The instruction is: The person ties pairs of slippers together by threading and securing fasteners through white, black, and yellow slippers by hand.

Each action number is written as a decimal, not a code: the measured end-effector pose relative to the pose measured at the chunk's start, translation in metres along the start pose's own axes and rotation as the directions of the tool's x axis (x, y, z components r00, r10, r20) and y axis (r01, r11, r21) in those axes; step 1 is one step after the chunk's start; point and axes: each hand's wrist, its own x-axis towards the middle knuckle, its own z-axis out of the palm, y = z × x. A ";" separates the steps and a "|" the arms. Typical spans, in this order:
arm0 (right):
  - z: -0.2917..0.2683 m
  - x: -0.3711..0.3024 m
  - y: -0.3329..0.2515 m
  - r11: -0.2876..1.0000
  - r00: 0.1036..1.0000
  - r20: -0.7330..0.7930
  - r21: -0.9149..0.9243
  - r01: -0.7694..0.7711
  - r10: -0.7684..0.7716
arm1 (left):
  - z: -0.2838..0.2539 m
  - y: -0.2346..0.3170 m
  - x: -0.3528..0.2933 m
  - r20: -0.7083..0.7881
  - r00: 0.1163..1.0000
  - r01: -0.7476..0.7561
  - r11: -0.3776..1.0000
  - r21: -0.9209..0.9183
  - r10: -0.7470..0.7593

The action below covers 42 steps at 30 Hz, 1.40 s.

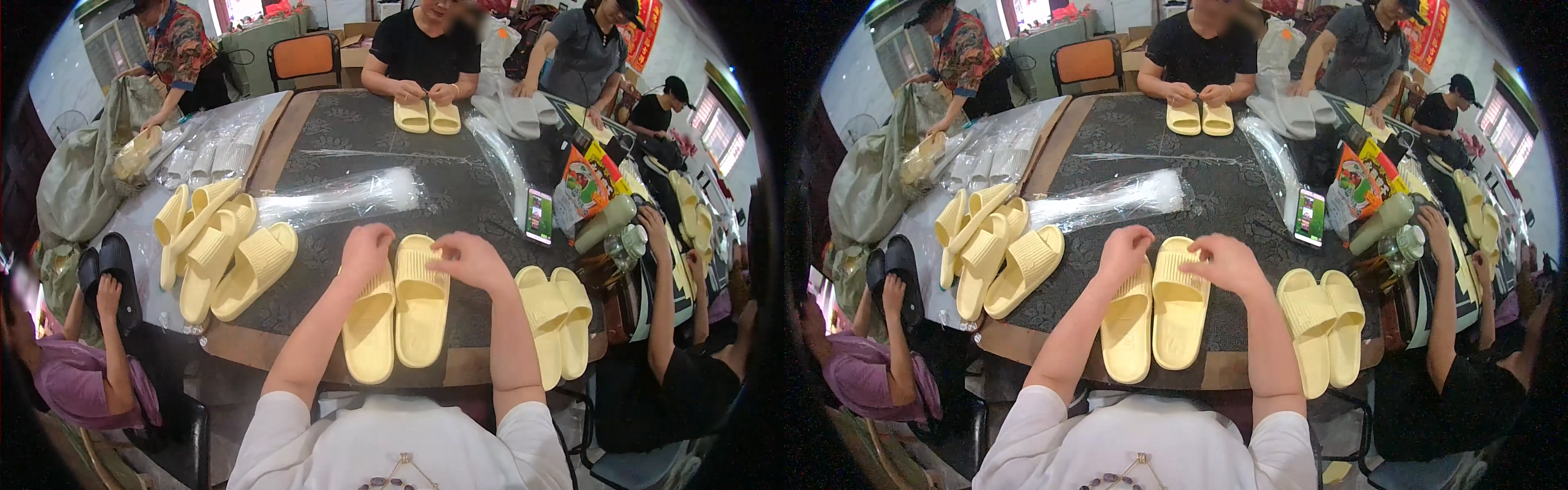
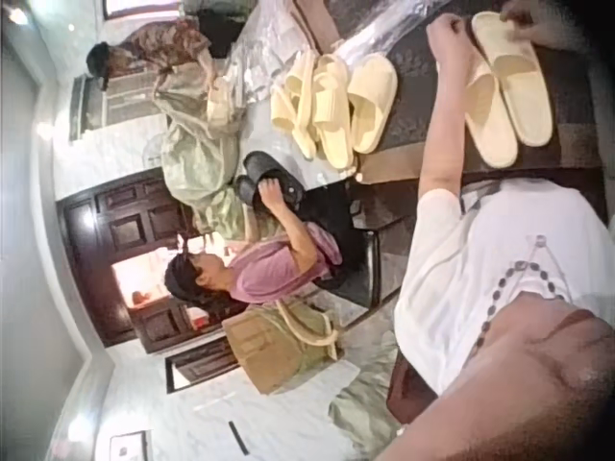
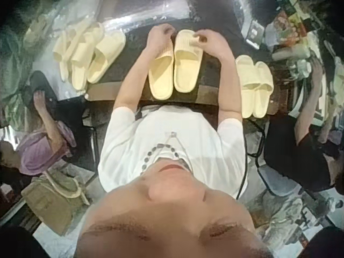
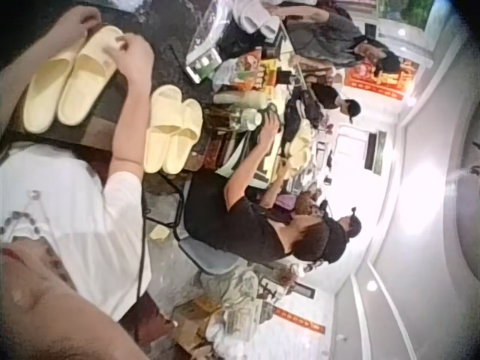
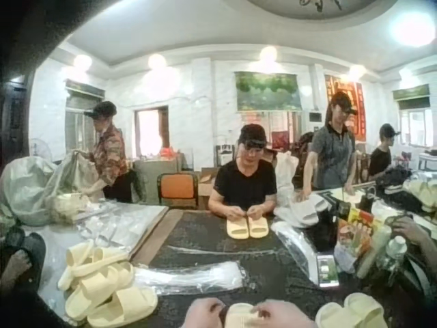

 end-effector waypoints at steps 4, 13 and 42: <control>0.025 0.032 0.003 0.990 0.984 -0.130 0.082 -0.116 0.126 | 0.006 -0.010 0.011 -0.194 0.978 0.021 0.960 -0.280 -0.078; 0.065 0.056 0.003 0.992 0.969 -0.243 0.127 -0.015 0.045 | 0.006 -0.009 0.006 -0.110 0.994 -0.069 0.884 -0.463 0.020; 0.097 0.057 0.018 0.838 0.923 -0.383 0.516 0.177 0.041 | 0.000 0.002 0.001 0.084 0.993 0.108 0.918 -0.382 -0.082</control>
